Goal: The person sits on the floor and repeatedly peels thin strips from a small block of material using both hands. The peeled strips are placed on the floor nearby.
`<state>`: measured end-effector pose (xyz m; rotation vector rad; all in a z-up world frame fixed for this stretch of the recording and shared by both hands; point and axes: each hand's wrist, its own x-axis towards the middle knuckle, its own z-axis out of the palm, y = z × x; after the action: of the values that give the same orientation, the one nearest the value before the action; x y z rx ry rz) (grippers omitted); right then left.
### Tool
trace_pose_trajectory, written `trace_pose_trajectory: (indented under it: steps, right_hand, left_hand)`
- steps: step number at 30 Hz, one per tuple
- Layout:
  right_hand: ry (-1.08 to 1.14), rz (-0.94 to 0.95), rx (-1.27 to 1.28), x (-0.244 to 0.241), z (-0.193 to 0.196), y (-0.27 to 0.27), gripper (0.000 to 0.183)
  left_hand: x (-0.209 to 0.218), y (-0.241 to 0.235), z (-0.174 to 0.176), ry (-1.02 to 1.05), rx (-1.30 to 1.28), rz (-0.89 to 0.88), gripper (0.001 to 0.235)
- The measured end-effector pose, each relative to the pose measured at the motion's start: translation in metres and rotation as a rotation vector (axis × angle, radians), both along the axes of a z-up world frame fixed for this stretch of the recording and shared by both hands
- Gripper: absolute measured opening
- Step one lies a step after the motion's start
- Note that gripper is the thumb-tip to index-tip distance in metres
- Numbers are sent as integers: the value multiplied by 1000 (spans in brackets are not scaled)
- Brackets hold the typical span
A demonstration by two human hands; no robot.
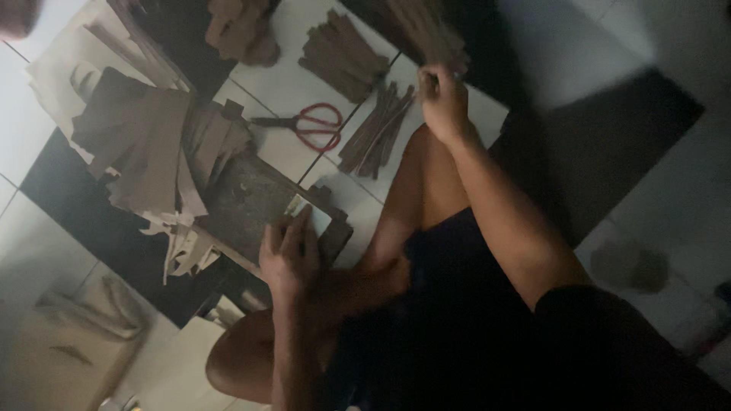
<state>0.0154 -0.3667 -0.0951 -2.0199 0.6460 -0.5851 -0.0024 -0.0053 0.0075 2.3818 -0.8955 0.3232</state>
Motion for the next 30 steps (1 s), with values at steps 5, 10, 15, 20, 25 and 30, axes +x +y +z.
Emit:
trace_pose_trajectory:
  steps: [5, 10, 15, 20, 25, 30]
  right_hand:
    - [-95, 121, -337, -52, 37, 20, 14]
    - [-105, 173, -598, -92, 56, 46, 15]
    - [114, 330, -849, -107, 55, 74, 20]
    - [180, 462, -1088, -122, 53, 86, 29]
    - [94, 461, -973, -126, 52, 85, 30]
    - [190, 538, -996, -101, 55, 84, 25]
  left_hand:
    - [-8, 2, -4, -55, 0, 14, 25]
    - [-7, 10, -16, -31, 59, 39, 31]
    - [-4, 12, -31, -289, 61, 45, 33]
    - [0, 15, -36, -20, -9, 87, 37]
    - [25, 14, -36, 248, -249, 212, 28]
    - [105, 31, -3, -120, -146, 319, 34]
